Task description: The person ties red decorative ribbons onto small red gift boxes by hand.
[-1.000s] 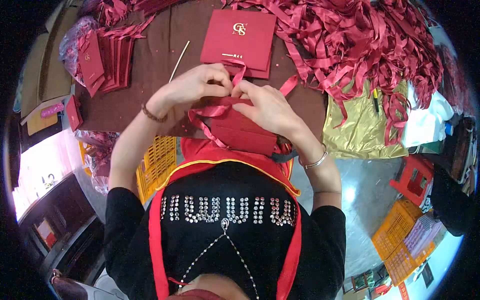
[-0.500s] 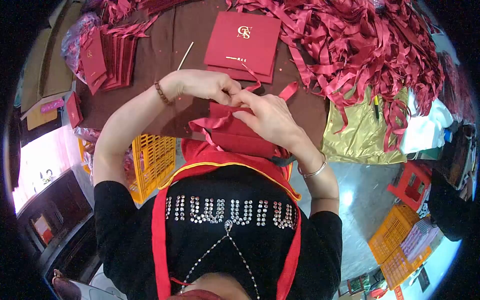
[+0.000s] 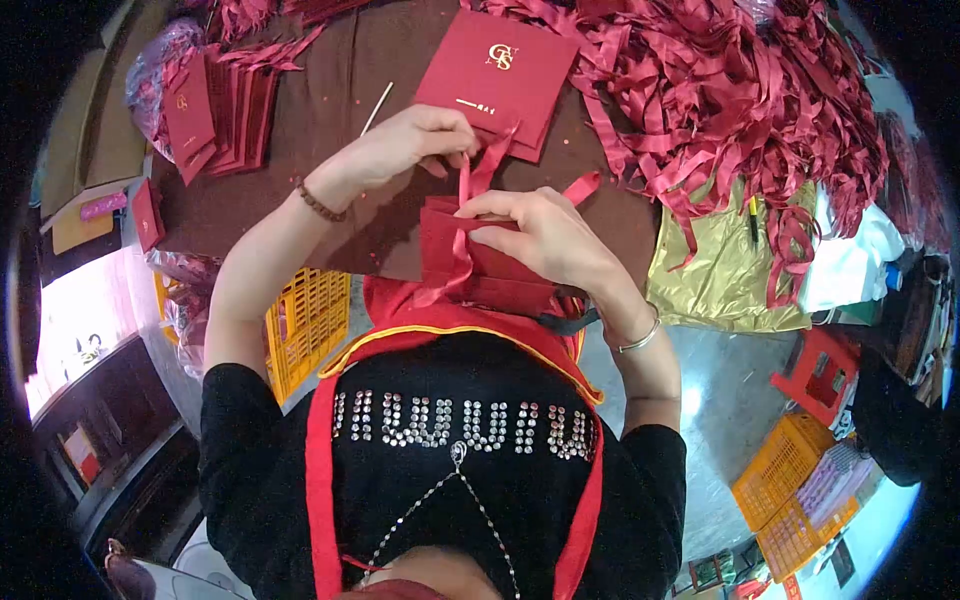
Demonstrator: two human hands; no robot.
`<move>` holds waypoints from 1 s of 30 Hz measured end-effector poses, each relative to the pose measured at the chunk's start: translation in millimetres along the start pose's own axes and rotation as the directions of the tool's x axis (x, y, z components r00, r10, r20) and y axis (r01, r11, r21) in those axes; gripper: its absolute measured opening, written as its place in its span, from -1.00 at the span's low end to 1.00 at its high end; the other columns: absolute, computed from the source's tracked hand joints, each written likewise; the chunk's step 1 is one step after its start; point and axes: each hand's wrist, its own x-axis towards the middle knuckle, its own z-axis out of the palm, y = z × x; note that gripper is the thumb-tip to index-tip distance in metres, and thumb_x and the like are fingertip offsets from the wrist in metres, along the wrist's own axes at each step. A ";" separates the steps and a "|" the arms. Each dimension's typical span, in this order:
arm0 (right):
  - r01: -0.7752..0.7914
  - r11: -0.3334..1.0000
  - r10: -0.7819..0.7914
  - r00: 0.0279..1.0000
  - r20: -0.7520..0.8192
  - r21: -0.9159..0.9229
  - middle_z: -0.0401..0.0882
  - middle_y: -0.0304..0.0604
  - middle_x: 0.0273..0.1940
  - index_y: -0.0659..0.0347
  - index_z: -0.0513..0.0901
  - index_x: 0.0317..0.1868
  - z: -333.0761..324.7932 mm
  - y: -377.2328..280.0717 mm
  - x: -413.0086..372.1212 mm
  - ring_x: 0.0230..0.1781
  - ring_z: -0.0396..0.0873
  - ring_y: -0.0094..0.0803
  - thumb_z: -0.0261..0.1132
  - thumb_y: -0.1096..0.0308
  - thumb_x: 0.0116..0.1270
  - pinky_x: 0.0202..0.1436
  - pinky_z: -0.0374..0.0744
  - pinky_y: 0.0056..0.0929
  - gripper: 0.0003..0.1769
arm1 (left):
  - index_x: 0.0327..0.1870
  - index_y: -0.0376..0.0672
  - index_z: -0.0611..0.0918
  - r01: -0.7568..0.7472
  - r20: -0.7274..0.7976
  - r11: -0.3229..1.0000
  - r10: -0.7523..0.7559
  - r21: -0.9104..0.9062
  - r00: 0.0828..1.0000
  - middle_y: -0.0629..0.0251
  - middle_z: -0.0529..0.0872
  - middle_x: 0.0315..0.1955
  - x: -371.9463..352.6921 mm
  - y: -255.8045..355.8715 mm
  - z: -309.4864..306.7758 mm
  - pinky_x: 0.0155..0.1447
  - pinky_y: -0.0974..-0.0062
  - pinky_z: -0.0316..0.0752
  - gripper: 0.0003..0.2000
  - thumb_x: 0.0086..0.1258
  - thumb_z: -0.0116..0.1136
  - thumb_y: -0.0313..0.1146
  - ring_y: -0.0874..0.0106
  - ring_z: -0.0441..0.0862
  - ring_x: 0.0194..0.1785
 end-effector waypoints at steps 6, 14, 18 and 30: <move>-0.013 0.996 0.010 0.999 -0.040 -0.088 0.68 -0.01 -0.24 0.22 0.62 -0.04 2.6 5.6 5.8 -0.19 0.67 -0.20 0.26 0.38 0.21 -0.13 0.56 -0.37 -0.71 | -0.21 -0.12 0.60 -0.090 -0.117 0.995 0.094 0.037 0.989 0.50 0.60 -0.37 -6.8 -17.4 -3.1 -0.25 0.69 0.37 -0.79 0.45 0.00 -0.20 0.66 0.50 -0.30; 0.012 0.999 -0.016 0.992 -0.124 -0.036 0.67 0.01 -0.18 0.24 0.61 -0.04 -0.4 17.0 16.7 -0.13 0.66 -0.24 0.25 0.41 0.21 -0.08 0.56 -0.37 -0.71 | 0.23 -0.22 0.33 -0.145 -0.384 0.972 0.064 -0.185 0.921 0.33 0.52 -0.18 -53.8 -55.4 49.7 -0.09 0.60 0.42 -0.60 0.51 -0.11 -0.16 0.59 0.47 -0.11; -0.093 0.990 0.082 0.992 -0.099 -0.110 0.65 -0.08 -0.14 0.33 0.57 0.01 0.0 28.5 29.2 -0.10 0.59 -0.43 0.25 0.41 0.24 0.01 0.50 -0.44 -0.67 | 0.26 -0.25 0.26 -0.342 -0.457 0.939 0.293 -0.026 0.840 0.10 0.46 0.09 -79.8 -75.7 76.7 0.25 0.40 0.32 -0.54 0.42 0.07 -0.34 0.35 0.45 0.15; -0.048 0.966 -0.006 0.978 -0.207 -0.255 0.63 -0.05 -0.15 0.31 0.59 -0.05 8.6 39.9 29.7 -0.15 0.60 -0.28 0.28 0.40 0.21 -0.05 0.52 -0.36 -0.70 | -0.29 -0.24 0.55 -0.099 -0.475 0.995 0.092 0.010 0.875 0.32 0.63 -0.27 -139.5 -76.9 63.4 -0.07 0.62 0.41 -0.78 0.13 0.37 -0.47 0.56 0.54 -0.16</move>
